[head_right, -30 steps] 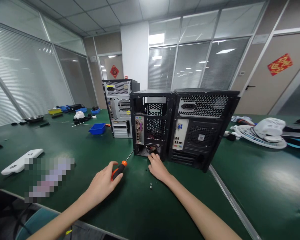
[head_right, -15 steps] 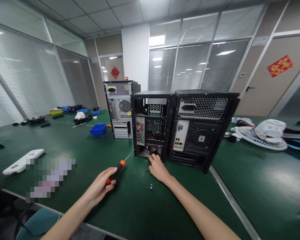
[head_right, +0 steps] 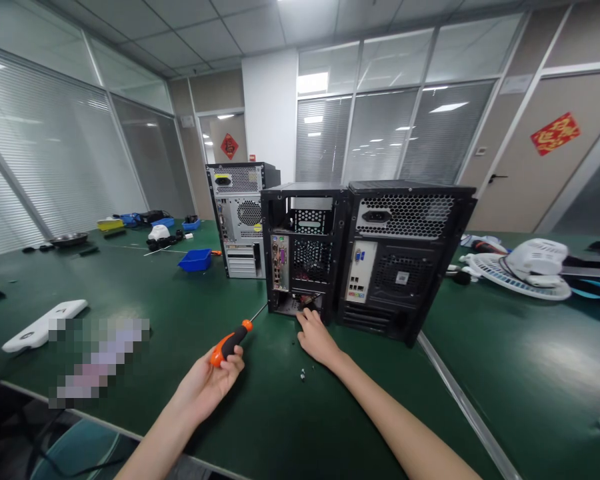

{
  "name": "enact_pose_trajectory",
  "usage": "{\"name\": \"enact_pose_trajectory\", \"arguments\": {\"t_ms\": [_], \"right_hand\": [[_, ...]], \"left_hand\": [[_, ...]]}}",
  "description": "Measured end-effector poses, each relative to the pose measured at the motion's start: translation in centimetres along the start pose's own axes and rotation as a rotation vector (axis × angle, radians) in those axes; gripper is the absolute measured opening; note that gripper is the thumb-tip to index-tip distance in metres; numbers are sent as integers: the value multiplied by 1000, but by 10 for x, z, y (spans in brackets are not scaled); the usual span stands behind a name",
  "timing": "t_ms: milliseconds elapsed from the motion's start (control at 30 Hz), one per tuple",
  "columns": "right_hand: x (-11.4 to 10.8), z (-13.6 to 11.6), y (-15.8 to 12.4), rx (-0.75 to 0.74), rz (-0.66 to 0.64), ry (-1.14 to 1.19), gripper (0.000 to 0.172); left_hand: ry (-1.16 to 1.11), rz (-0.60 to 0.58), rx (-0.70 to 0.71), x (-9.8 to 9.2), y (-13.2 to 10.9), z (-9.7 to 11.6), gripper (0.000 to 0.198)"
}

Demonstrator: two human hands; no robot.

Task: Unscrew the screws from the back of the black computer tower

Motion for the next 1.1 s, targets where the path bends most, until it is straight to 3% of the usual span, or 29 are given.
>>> {"name": "enact_pose_trajectory", "arguments": {"t_ms": [167, 367, 733, 1100], "right_hand": [[0, 0, 0, -1, -1, -2, 51], [0, 0, 0, -1, 8, -3, 51], [2, 1, 1, -5, 4, -12, 50], [-1, -1, 0, -12, 5, -7, 50]], "left_hand": [[-207, -62, -67, 0, 1, -8, 37], [-263, -99, -116, 1, 1, -14, 43], [-209, -272, -148, -2, 6, -7, 44], [-49, -249, -153, -4, 10, -4, 44]]}}
Point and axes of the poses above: each hand's wrist, its own y-axis towards the middle knuckle, its own x-axis out of the palm, z = x × y, the point moved 3 cm from there along y, towards the middle knuckle, and after that the axes turned 14 degrees about -y, right-handed, at the moved point
